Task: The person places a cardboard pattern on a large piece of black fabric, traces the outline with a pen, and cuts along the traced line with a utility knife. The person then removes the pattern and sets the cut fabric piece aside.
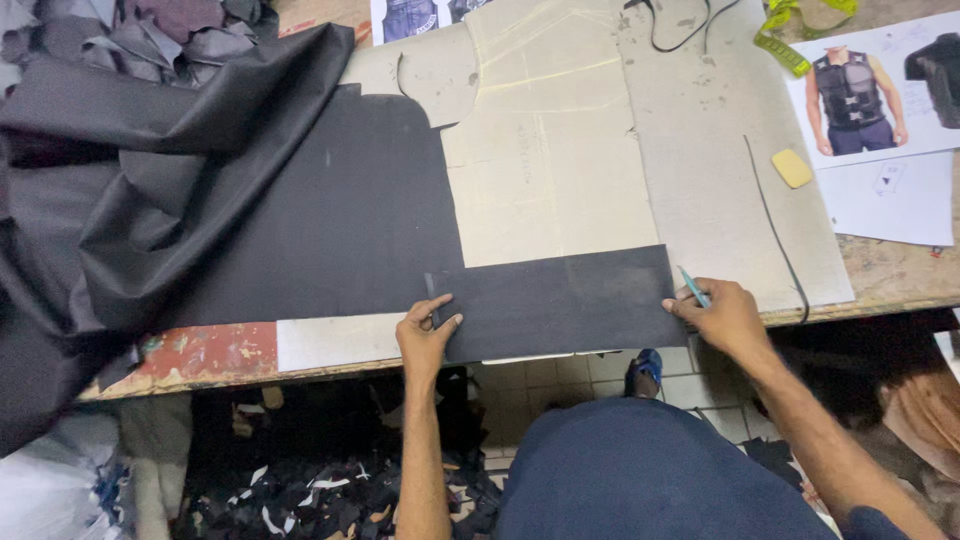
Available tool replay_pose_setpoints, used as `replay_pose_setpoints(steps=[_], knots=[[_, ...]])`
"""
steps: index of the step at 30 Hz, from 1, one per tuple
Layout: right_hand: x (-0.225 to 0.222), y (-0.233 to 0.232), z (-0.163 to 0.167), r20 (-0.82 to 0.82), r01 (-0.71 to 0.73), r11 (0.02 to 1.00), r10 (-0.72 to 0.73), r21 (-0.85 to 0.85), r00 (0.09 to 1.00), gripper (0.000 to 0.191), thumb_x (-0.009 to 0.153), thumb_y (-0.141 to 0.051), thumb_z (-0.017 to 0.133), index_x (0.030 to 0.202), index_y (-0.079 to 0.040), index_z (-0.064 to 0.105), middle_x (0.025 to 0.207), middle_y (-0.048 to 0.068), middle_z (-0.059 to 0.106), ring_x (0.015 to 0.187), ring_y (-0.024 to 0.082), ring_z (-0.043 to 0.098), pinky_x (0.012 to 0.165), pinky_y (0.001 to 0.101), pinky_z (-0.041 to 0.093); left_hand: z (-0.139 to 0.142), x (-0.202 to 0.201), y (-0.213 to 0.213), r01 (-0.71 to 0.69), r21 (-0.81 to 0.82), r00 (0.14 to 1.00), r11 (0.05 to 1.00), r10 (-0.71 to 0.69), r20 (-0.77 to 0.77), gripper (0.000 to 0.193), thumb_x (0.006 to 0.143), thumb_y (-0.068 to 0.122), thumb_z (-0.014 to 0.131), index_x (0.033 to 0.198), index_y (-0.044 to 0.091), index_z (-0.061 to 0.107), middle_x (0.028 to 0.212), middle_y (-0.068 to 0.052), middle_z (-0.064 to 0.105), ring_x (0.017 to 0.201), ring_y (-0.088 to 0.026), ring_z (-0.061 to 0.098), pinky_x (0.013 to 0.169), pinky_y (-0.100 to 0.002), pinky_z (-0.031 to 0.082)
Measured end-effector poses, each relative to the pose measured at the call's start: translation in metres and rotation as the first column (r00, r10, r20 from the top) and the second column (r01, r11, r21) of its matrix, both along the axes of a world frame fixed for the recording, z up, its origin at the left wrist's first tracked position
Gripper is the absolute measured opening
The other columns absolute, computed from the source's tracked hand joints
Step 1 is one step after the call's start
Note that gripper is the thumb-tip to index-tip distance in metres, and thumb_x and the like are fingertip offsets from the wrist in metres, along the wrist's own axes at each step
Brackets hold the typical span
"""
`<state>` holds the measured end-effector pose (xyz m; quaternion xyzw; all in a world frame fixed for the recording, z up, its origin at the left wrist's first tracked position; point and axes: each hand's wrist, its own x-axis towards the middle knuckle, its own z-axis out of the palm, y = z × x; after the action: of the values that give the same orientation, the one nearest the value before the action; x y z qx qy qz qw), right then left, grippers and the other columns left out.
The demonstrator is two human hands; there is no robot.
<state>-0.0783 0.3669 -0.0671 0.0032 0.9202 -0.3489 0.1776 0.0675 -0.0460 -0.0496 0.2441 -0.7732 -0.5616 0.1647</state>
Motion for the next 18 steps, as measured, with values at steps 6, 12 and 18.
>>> replay_pose_setpoints(steps=[6, 12, 18], knots=[[-0.003, 0.001, -0.004, -0.077, -0.016, 1.0, 0.017, 0.008, 0.997, 0.042, 0.078, -0.041, 0.086, 0.093, -0.003, 0.079, 0.071, 0.012, 0.074, 0.065, 0.022, 0.069, 0.064, 0.0361, 0.053, -0.006, 0.002, 0.001, -0.06, -0.117, 0.998, 0.991, 0.061, 0.009, 0.042, 0.07, 0.0, 0.089, 0.111, 0.003, 0.08, 0.092, -0.001, 0.064, 0.067, -0.007, 0.045, 0.06, -0.024, 0.043], [-0.009, -0.003, -0.004, 0.024, -0.006, 0.996, 0.004, 0.087, 1.0, 0.041, 0.081, -0.039, 0.087, 0.095, -0.002, 0.079, 0.073, 0.016, 0.076, 0.067, 0.027, 0.071, 0.066, 0.0393, 0.055, -0.011, 0.002, -0.012, -0.109, -0.17, 0.978, 0.979, 0.136, 0.158, 0.041, 0.068, 0.007, 0.091, 0.108, 0.012, 0.082, 0.076, -0.003, 0.066, 0.067, -0.012, 0.058, 0.064, -0.028, 0.053], [-0.012, 0.001, -0.01, -0.013, -0.035, 0.998, 0.035, 0.044, 0.999, 0.039, 0.077, -0.036, 0.09, 0.091, -0.001, 0.08, 0.073, 0.011, 0.075, 0.067, 0.022, 0.07, 0.067, 0.0354, 0.053, -0.015, 0.004, -0.021, -0.051, -0.173, 0.984, 0.984, 0.079, 0.16, 0.043, 0.067, 0.006, 0.091, 0.109, 0.014, 0.082, 0.072, -0.001, 0.066, 0.064, -0.011, 0.058, 0.061, -0.029, 0.051]])
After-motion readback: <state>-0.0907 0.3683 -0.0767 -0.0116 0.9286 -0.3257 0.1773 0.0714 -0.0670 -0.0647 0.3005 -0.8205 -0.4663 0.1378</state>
